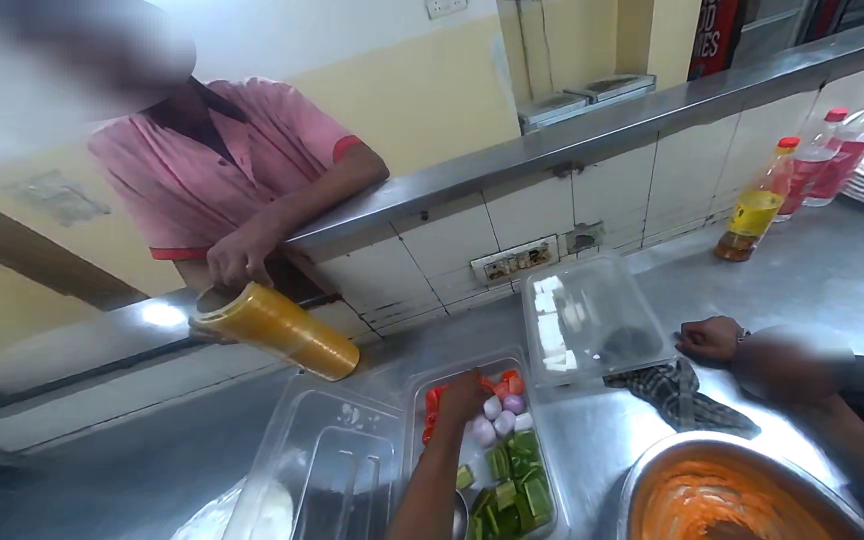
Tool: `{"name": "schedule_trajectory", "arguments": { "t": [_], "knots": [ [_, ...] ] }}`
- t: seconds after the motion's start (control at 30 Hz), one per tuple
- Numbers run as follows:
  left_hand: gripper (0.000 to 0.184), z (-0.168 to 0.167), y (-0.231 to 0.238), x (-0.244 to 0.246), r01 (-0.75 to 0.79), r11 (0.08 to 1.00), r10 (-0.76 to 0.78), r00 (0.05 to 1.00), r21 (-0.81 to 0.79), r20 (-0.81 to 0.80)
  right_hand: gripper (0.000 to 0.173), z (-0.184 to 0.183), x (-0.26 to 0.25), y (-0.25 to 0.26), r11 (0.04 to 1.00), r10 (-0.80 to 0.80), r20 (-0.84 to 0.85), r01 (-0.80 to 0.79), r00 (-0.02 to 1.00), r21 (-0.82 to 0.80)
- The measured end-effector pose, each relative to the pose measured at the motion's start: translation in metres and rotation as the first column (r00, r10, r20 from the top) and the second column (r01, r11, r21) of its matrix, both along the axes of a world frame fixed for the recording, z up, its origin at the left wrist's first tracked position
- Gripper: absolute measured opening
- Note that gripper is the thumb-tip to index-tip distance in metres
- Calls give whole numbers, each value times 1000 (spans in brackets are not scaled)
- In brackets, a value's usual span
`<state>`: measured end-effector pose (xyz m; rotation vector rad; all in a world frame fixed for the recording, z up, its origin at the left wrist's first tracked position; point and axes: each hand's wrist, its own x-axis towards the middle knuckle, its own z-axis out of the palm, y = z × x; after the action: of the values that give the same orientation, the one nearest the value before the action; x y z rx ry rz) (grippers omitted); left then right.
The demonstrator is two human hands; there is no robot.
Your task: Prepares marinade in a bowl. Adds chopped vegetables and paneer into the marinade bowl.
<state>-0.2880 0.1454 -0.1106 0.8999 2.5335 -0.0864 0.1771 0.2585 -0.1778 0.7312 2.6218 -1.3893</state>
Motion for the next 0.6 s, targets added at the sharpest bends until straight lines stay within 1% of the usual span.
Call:
{"name": "schedule_trajectory", "arguments": {
  "t": [0.07,0.1,0.13,0.17,0.2,0.27,0.33,0.4,0.43,0.47,0.53,0.6],
  "knots": [
    [43,12,-14,2,-81,994,84,996,77,-33,26,3,0,-2,1000,-6,-19,6,1000,-1],
    [41,17,-21,4,-110,983,120,991,149,-58,26,5,1,-2,1000,-5,-16,5,1000,-3],
    [39,21,-27,7,-120,967,137,989,224,-62,26,6,1,-3,1000,-2,-18,2,1000,-6],
    [39,26,-32,13,-100,949,118,992,300,-40,25,7,1,-3,1000,5,-19,-6,1000,-12],
    [39,32,-35,25,-58,928,61,998,368,3,25,8,2,-3,1000,8,-21,-9,1000,-14],
    [39,51,-34,67,43,903,-111,985,427,135,23,10,2,-4,1000,8,-29,-8,1000,-14],
    [39,71,-30,118,154,874,-298,919,461,259,23,11,2,-5,1000,9,-12,-9,1000,-15],
    [44,84,-27,156,215,834,-434,824,508,363,24,13,1,-5,1000,8,12,-8,1000,-25],
    [47,87,-27,166,195,822,-456,789,535,412,23,13,1,-5,1000,5,20,-4,1000,-30],
    [46,89,-28,171,130,820,-437,772,558,462,23,11,2,-4,999,0,25,1,1000,-33],
    [41,87,-34,167,-44,784,-363,776,619,515,23,11,4,-5,999,-21,17,22,1000,-35],
    [36,83,-48,154,-181,715,-292,800,675,524,24,14,2,-6,998,-55,34,56,998,-34]
  ]
}}
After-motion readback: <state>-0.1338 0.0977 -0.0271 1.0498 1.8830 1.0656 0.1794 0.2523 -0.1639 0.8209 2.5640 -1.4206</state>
